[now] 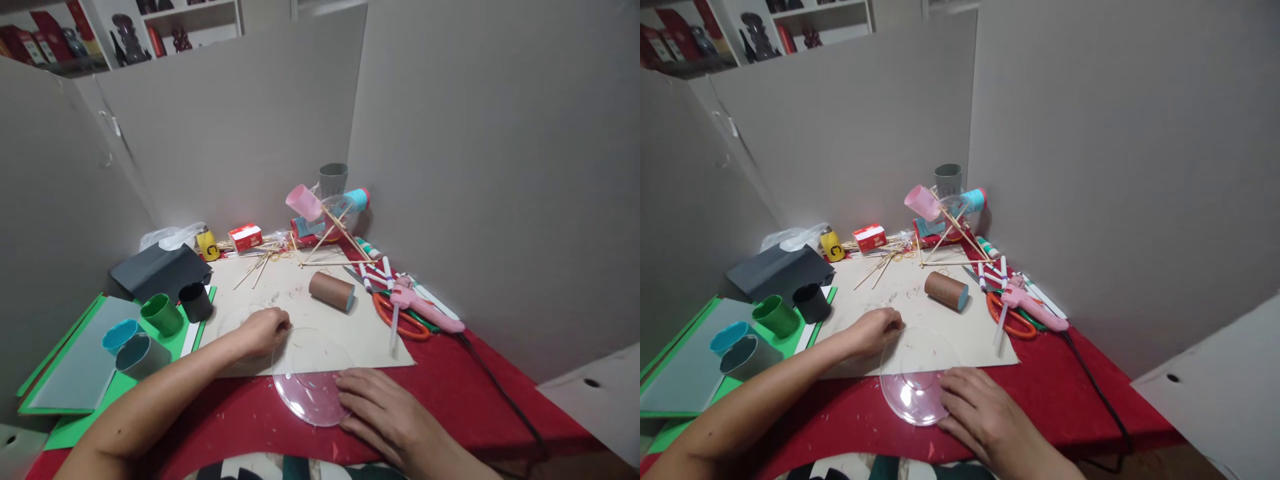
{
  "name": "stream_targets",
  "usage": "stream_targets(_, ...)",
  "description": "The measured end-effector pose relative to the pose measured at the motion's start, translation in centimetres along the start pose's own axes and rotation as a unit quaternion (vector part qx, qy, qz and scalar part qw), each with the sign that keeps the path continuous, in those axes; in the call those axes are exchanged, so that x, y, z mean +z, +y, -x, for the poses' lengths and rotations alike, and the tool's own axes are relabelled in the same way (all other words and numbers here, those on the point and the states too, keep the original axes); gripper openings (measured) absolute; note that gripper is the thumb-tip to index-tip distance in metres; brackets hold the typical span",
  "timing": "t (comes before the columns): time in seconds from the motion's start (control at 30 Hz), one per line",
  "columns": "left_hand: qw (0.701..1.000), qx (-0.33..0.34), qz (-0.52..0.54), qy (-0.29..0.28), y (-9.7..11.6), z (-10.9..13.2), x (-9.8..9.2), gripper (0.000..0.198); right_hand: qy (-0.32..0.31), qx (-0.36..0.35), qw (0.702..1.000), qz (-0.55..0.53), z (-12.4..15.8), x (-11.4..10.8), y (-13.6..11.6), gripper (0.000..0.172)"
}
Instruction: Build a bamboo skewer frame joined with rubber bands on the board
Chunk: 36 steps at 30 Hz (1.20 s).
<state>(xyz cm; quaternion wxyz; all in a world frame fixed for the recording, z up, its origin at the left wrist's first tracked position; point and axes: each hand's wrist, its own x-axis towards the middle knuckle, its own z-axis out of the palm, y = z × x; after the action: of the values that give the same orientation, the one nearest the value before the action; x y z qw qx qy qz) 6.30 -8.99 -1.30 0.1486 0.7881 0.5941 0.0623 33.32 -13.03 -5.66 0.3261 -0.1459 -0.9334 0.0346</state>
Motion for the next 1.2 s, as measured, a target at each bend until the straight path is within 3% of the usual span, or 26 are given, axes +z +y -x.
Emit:
stream_targets(0.23,0.997,-0.029,-0.074,-0.002,-0.4,-0.2,-0.7,0.02,-0.017,0.051,0.998,0.03,-0.7,0.9,2.5,0.025)
stream_targets(0.37,0.995,-0.047,-0.088,-0.008,-0.3,-0.4,-0.9,0.018,-0.071,0.073,0.995,0.016,-1.2,0.6,2.8,0.023)
stream_targets(0.47,0.994,-0.067,-0.087,0.008,-0.6,-0.9,-0.9,0.018,-0.097,0.063,0.993,0.026,-0.8,0.5,3.1,0.035)
stream_targets(0.73,0.983,-0.125,-0.128,0.05,-3.2,-2.3,-1.4,0.02,-0.073,0.064,0.993,0.07,-0.5,2.2,4.6,0.031)
stream_targets(1.0,0.977,-0.112,-0.159,0.087,-4.3,-2.9,-0.9,0.026,-0.066,0.049,0.994,0.07,-1.1,2.1,4.3,0.032)
stream_targets(1.2,0.97,-0.119,-0.187,0.097,-4.0,-2.7,-0.2,0.034,-0.107,0.035,0.991,0.067,-2.7,1.3,2.9,0.035)
